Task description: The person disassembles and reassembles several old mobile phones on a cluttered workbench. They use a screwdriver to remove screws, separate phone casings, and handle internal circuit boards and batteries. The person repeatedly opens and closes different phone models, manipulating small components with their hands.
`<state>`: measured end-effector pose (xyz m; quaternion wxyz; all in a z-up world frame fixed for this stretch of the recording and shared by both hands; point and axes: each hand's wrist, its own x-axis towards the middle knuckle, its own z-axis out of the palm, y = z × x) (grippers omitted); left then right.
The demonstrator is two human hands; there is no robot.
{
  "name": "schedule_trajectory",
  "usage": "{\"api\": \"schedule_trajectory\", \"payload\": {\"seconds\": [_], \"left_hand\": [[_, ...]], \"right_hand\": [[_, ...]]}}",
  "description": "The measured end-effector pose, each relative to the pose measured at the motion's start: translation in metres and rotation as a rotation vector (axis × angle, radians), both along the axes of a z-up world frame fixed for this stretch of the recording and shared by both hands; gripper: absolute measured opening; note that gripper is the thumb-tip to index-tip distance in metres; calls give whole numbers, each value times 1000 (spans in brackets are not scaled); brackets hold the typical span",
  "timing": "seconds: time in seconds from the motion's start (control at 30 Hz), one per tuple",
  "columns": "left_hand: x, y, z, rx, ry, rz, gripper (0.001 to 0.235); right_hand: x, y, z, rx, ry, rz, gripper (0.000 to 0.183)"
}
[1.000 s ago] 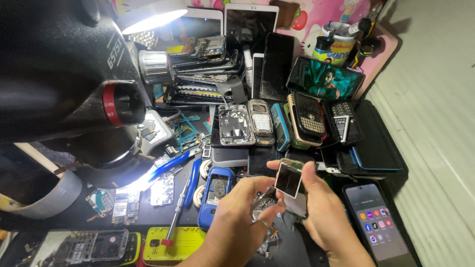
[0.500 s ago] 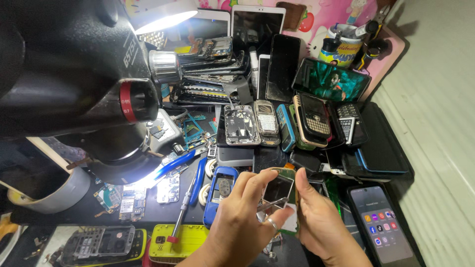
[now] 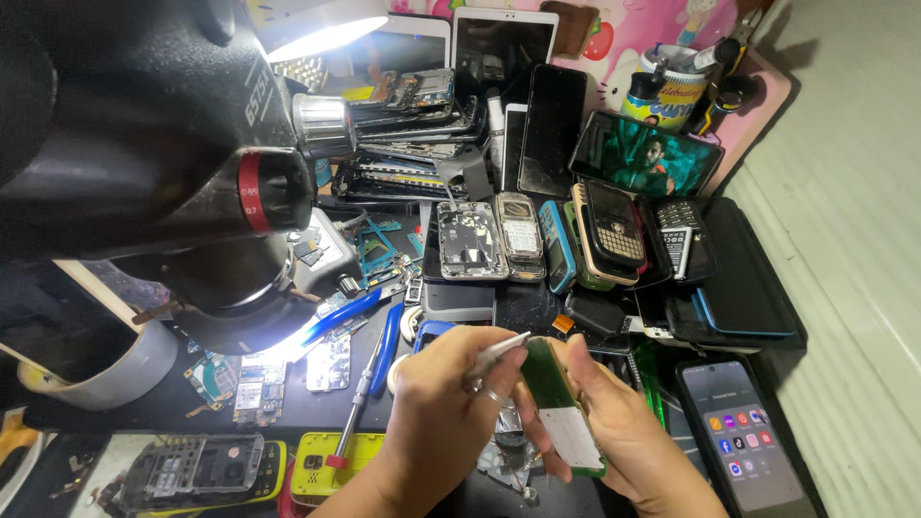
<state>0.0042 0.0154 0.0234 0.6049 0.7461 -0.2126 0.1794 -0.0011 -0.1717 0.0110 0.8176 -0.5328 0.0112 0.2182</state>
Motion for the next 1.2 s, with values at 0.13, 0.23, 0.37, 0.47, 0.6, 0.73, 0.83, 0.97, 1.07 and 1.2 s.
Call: {"api": "schedule_trajectory", "payload": {"seconds": [0.13,0.23,0.37,0.47,0.6,0.73,0.83,0.97,1.07,1.2], "left_hand": [[5,-1,-3,-167,176,-53,7],[9,1,-4,-138,72,10,6],[8,2,-5,-101,51,51,6],[7,1,-6,-129,93,13,3],[11,2,-7,-177,147,-13,5],[13,3,-7,-239,381,-25,7],[16,4,-6,-322,429,-56,7],[21,9,-5,-433,528,-65,10],[23,10,-5,-467,508,-103,11],[18,12,-8,-434,454,-107,11]], "right_hand": [[1,-3,2,35,19,42,66],[2,0,8,74,48,12,63],[1,4,17,0,43,-36,58],[1,7,21,36,17,-21,56],[2,7,20,55,17,-20,51],[2,7,19,59,30,-30,48],[2,7,20,-2,109,-61,48],[3,5,21,56,17,12,58],[5,5,20,69,23,4,61],[7,-1,21,-9,59,-112,68]]}}
